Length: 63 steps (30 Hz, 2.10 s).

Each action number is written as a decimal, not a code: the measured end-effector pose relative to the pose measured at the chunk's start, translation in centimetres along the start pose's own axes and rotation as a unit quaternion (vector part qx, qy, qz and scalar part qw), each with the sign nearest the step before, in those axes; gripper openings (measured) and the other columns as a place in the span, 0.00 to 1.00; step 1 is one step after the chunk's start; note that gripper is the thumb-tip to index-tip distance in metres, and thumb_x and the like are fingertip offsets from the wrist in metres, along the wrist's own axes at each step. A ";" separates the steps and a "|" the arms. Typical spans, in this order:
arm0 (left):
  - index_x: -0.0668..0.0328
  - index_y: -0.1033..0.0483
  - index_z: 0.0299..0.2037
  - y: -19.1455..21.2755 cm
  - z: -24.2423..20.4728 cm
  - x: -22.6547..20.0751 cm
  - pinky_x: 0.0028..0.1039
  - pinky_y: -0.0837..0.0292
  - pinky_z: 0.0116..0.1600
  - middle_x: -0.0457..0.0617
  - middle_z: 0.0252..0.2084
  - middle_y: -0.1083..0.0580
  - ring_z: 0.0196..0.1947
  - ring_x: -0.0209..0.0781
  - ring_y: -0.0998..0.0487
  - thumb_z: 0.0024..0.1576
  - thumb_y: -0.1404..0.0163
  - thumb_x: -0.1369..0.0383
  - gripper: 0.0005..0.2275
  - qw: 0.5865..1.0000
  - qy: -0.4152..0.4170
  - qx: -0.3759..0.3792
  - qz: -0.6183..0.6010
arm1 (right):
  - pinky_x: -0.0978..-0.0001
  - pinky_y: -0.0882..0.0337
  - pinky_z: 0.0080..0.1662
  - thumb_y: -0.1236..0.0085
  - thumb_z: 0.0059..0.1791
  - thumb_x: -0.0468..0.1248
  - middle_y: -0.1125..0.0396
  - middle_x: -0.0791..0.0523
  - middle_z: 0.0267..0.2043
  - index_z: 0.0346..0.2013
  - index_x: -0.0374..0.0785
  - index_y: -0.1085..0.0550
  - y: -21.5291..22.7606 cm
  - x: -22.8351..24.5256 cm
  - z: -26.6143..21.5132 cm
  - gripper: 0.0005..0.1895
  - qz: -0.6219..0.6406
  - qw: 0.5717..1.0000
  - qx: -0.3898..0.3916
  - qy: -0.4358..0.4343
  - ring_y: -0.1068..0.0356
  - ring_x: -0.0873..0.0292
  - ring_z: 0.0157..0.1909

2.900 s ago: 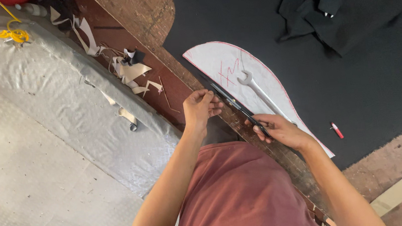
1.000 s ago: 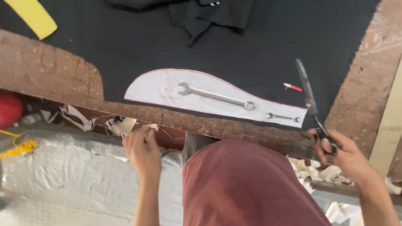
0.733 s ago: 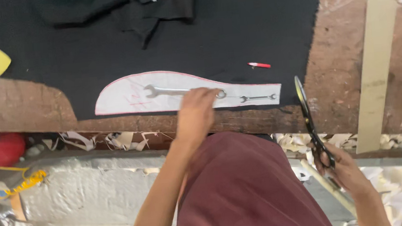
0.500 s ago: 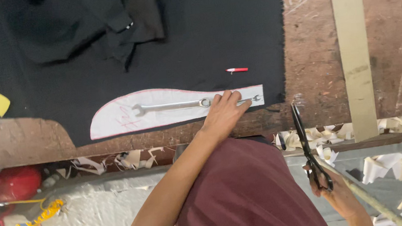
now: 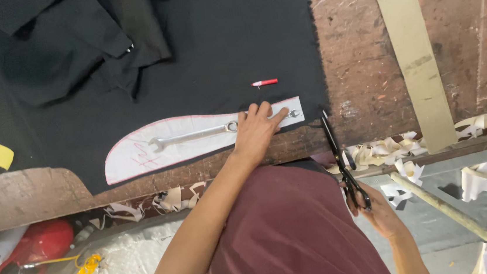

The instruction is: The person places paper templates onto black fabric, marks the outlines, and cuts the fabric using shears.

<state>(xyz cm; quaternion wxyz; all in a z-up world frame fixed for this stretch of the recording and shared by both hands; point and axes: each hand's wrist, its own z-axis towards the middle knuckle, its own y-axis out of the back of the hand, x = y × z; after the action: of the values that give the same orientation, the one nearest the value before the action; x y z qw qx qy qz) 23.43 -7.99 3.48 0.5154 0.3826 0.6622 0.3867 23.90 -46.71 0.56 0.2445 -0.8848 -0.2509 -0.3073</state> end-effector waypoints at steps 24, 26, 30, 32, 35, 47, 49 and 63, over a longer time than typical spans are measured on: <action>0.39 0.32 0.67 0.0 0.6 0.1 0.41 0.36 0.48 0.45 0.45 0.32 0.46 0.46 0.32 0.55 0.44 0.65 0.27 0.999 0.009 0.050 0.003 | 0.74 0.36 0.33 0.46 0.53 0.50 0.38 0.62 0.29 0.58 0.34 0.25 -4.3 1.5 2.3 0.26 -0.020 0.999 -0.025 0.040 0.38 0.66 0.30; 0.39 0.32 0.67 -0.1 0.5 0.1 0.42 0.36 0.48 0.45 0.45 0.32 0.46 0.46 0.32 0.55 0.44 0.65 0.27 0.999 0.010 0.049 0.003 | 0.74 0.37 0.33 0.46 0.53 0.49 0.38 0.62 0.28 0.58 0.34 0.25 -4.5 2.0 2.7 0.25 -0.033 0.998 -0.033 0.039 0.39 0.66 0.29; 0.39 0.32 0.66 0.0 1.0 0.4 0.43 0.36 0.48 0.46 0.46 0.32 0.47 0.46 0.32 0.55 0.43 0.65 0.26 0.999 0.008 0.037 0.000 | 0.71 0.38 0.32 0.46 0.52 0.48 0.37 0.60 0.25 0.58 0.35 0.26 -4.8 3.1 3.2 0.25 -0.039 0.998 -0.040 0.018 0.39 0.65 0.27; 0.39 0.32 0.67 -0.3 0.5 0.2 0.43 0.36 0.48 0.46 0.45 0.32 0.47 0.47 0.32 0.55 0.43 0.65 0.26 0.999 0.012 0.046 -0.015 | 0.72 0.38 0.32 0.47 0.53 0.47 0.38 0.60 0.25 0.58 0.35 0.26 -4.9 3.2 2.8 0.24 -0.044 0.998 -0.044 0.013 0.39 0.65 0.27; 0.40 0.31 0.66 -0.5 0.6 0.3 0.43 0.36 0.48 0.46 0.45 0.32 0.46 0.47 0.32 0.55 0.43 0.65 0.26 0.999 0.008 0.044 0.001 | 0.73 0.38 0.32 0.48 0.54 0.47 0.37 0.60 0.25 0.57 0.35 0.26 -4.7 3.9 4.1 0.23 -0.050 0.998 -0.038 0.026 0.39 0.66 0.27; 0.41 0.32 0.66 -0.1 0.5 0.3 0.41 0.37 0.48 0.46 0.45 0.32 0.46 0.46 0.32 0.56 0.44 0.66 0.26 0.999 0.004 0.044 -0.014 | 0.73 0.37 0.31 0.48 0.54 0.43 0.36 0.60 0.25 0.57 0.35 0.25 -4.8 5.4 4.7 0.21 -0.048 0.998 -0.036 0.028 0.38 0.66 0.27; 0.40 0.32 0.67 -0.1 0.7 0.4 0.42 0.37 0.47 0.46 0.45 0.32 0.46 0.47 0.32 0.55 0.44 0.67 0.26 0.999 0.000 0.036 -0.001 | 0.74 0.36 0.32 0.49 0.55 0.43 0.36 0.60 0.26 0.57 0.35 0.25 -4.9 5.6 4.6 0.20 -0.051 0.997 -0.031 0.040 0.37 0.67 0.28; 0.42 0.31 0.66 -0.5 -0.1 -0.8 0.41 0.36 0.46 0.46 0.46 0.32 0.47 0.47 0.31 0.53 0.49 0.74 0.27 0.999 0.031 0.008 0.017 | 0.71 0.37 0.31 0.58 0.52 0.61 0.35 0.62 0.25 0.51 0.35 0.23 11.0 11.4 8.6 0.34 -0.148 0.979 0.136 -0.020 0.41 0.65 0.26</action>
<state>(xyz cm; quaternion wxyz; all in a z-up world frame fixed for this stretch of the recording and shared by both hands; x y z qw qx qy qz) 23.40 -8.93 3.36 0.4850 0.3857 0.6743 0.4018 41.85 -46.58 -0.85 0.3090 -0.8025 -0.4235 -0.2851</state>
